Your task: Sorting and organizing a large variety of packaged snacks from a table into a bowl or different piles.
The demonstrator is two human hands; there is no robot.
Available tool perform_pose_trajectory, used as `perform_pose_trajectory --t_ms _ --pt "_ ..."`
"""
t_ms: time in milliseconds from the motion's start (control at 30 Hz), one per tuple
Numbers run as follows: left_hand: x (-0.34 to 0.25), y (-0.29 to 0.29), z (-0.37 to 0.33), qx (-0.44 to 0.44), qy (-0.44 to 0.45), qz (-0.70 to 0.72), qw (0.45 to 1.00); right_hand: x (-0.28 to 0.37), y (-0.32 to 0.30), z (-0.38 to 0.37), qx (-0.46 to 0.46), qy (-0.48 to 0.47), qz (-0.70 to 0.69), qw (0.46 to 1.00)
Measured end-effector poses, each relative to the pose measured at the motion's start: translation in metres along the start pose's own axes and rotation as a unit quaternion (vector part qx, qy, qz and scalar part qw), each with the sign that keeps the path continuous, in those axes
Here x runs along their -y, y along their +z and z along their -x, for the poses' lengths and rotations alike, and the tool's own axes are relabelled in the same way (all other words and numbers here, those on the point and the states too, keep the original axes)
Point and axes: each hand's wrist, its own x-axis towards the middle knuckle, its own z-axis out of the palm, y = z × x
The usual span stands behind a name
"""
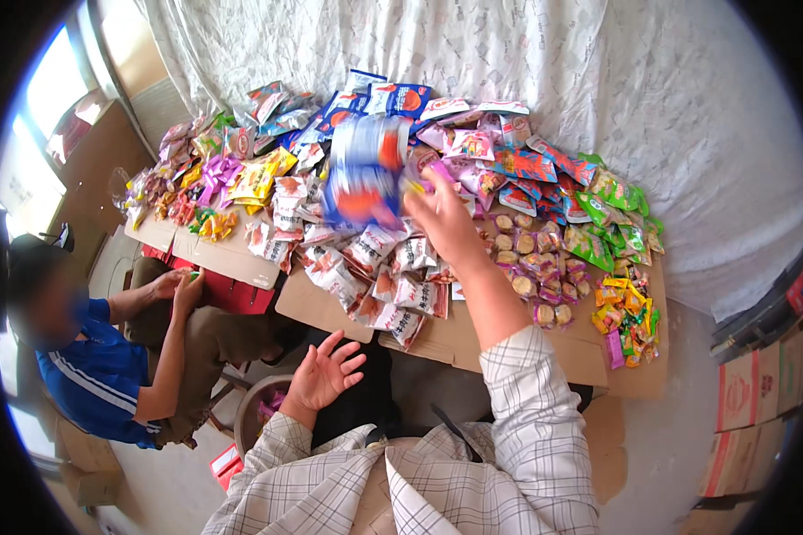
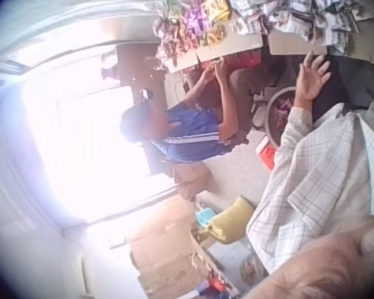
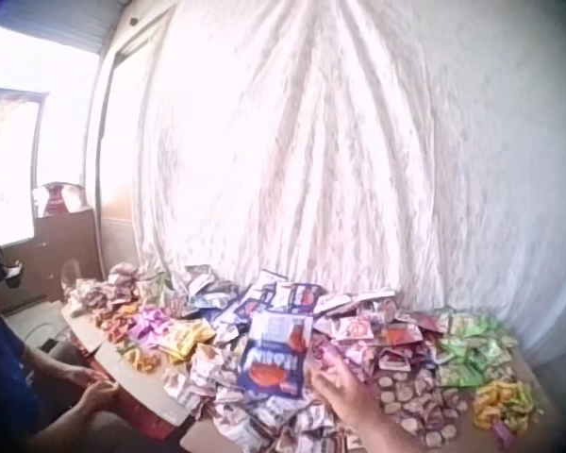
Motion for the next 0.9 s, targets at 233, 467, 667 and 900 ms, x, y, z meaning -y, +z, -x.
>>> perform_pose_trajectory --t_ms 233,467,667,900 --pt "-0.006 -0.006 0.004 0.01 0.005 0.016 1.0 -0.014 0.086 0.087 0.268 -0.044 0.142 0.952" --pt "-0.013 -0.017 0.002 -0.027 -0.014 0.018 0.999 -0.085 0.117 0.152 0.376 -0.272 0.381 0.8" --pt "-0.016 -0.01 0.0 0.0 -0.02 0.063 0.998 -0.11 0.115 0.165 0.332 -0.279 0.409 0.803" --pt "-0.016 -0.011 0.004 0.009 -0.024 0.046 0.999 -0.115 0.116 0.172 0.315 -0.302 0.405 0.804"
